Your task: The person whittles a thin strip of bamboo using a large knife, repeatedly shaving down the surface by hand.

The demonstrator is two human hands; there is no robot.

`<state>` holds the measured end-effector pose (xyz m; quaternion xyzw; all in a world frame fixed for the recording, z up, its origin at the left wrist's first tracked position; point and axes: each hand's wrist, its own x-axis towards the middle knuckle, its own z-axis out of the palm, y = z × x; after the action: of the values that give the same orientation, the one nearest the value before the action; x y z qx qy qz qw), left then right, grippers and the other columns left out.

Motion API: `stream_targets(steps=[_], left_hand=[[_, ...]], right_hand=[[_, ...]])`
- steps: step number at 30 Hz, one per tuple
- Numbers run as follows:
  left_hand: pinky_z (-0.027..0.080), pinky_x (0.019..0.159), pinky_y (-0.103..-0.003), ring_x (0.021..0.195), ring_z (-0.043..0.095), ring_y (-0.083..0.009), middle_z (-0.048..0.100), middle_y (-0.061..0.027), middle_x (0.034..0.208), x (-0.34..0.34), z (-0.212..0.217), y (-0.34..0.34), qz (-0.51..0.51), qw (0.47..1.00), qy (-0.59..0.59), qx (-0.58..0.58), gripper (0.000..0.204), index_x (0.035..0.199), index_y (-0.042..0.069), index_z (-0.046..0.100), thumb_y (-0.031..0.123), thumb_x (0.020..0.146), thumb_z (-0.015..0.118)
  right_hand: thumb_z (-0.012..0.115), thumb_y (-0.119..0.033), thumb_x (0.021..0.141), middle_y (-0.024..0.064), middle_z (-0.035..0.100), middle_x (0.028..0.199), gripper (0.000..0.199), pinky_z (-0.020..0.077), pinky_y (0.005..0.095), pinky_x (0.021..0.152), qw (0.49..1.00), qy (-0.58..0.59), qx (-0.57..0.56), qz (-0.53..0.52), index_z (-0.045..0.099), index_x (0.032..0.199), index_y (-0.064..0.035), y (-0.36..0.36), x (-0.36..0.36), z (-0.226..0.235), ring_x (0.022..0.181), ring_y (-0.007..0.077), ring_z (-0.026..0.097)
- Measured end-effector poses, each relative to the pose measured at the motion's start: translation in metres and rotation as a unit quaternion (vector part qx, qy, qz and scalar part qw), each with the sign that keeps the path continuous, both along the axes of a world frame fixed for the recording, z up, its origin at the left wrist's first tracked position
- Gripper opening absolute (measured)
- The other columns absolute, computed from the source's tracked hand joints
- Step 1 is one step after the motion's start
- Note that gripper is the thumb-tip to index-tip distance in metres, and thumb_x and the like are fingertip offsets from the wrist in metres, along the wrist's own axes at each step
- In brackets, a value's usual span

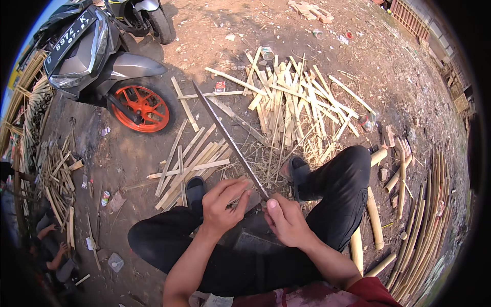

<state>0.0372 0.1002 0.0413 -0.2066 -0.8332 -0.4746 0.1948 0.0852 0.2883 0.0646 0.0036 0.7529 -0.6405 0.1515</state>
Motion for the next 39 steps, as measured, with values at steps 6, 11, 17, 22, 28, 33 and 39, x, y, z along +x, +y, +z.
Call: stream_targets(steps=[6, 11, 17, 22, 28, 33, 39], left_hand=[[0.056, 0.068, -0.033, 0.078, 0.071, -0.0280, 0.072, -0.0159, 0.092, -0.003, -0.001, -0.001, 0.001, 1.000, 0.006, 0.002, 0.024, 0.099, 0.001, 0.074, -0.002, 0.076, 0.080], [0.056, 0.069, -0.033, 0.078, 0.071, -0.0280, 0.072, -0.0156, 0.092, -0.001, 0.001, -0.004, 0.000, 1.000, 0.016, 0.001, 0.024, 0.098, 0.000, 0.074, -0.004, 0.075, 0.079], [0.057, 0.068, -0.034, 0.078, 0.071, -0.0284, 0.072, -0.0142, 0.091, 0.006, 0.001, -0.009, -0.001, 1.000, 0.002, -0.027, 0.022, 0.097, 0.000, 0.074, -0.003, 0.076, 0.078], [0.058, 0.067, -0.035, 0.077, 0.071, -0.0286, 0.072, -0.0138, 0.092, 0.006, 0.001, -0.010, -0.001, 1.000, 0.014, -0.024, 0.022, 0.097, -0.001, 0.073, -0.004, 0.076, 0.078], [0.056, 0.068, -0.033, 0.078, 0.071, -0.0281, 0.072, -0.0147, 0.090, 0.005, 0.001, -0.006, -0.002, 1.000, 0.004, -0.025, 0.025, 0.095, -0.001, 0.073, -0.005, 0.072, 0.080], [0.056, 0.068, -0.033, 0.077, 0.071, -0.0279, 0.072, -0.0148, 0.089, 0.005, 0.002, -0.006, -0.004, 1.000, -0.001, -0.030, 0.025, 0.095, -0.001, 0.073, -0.005, 0.072, 0.080], [0.056, 0.068, -0.033, 0.077, 0.071, -0.0277, 0.072, -0.0154, 0.090, 0.005, 0.002, -0.006, -0.010, 1.000, 0.005, -0.022, 0.024, 0.095, -0.001, 0.073, -0.005, 0.073, 0.080]], right_hand=[[0.037, -0.042, 0.110, 0.0037, 0.054, 0.059, 0.049, 0.0417, 0.0310, 0.047, 0.999, 0.028, 0.030, -0.002, 0.053, 0.085, -0.0022, -0.006, 0.000, 0.003, 0.047, 0.0136, 0.052], [0.043, -0.034, 0.108, 0.0133, 0.059, 0.062, 0.042, 0.0486, 0.0406, 0.058, 0.999, -0.020, 0.032, 0.013, 0.057, 0.095, 0.0035, -0.001, 0.000, 0.010, 0.057, 0.0281, 0.063], [0.037, -0.042, 0.110, 0.0042, 0.053, 0.058, 0.050, 0.0426, 0.0314, 0.048, 0.999, 0.014, 0.038, 0.002, 0.052, 0.083, -0.0018, -0.004, 0.003, 0.000, 0.048, 0.0141, 0.054], [0.045, -0.031, 0.108, 0.0161, 0.058, 0.061, 0.039, 0.0468, 0.0427, 0.058, 0.999, -0.027, 0.021, 0.024, 0.056, 0.095, 0.0045, -0.003, 0.008, 0.007, 0.056, 0.0330, 0.061], [0.037, -0.039, 0.110, 0.0051, 0.053, 0.058, 0.049, 0.0434, 0.0334, 0.050, 0.999, 0.028, 0.035, 0.019, 0.052, 0.084, -0.0007, -0.006, 0.010, 0.000, 0.049, 0.0165, 0.054], [0.041, -0.036, 0.109, 0.0117, 0.054, 0.059, 0.045, 0.0436, 0.0384, 0.053, 1.000, 0.008, 0.026, 0.015, 0.053, 0.088, 0.0016, -0.006, 0.009, 0.005, 0.053, 0.0262, 0.056], [0.047, -0.031, 0.108, 0.0237, 0.055, 0.062, 0.039, 0.0431, 0.0482, 0.057, 0.999, -0.012, 0.020, 0.024, 0.053, 0.093, 0.0054, -0.002, 0.007, 0.008, 0.060, 0.0452, 0.060]])
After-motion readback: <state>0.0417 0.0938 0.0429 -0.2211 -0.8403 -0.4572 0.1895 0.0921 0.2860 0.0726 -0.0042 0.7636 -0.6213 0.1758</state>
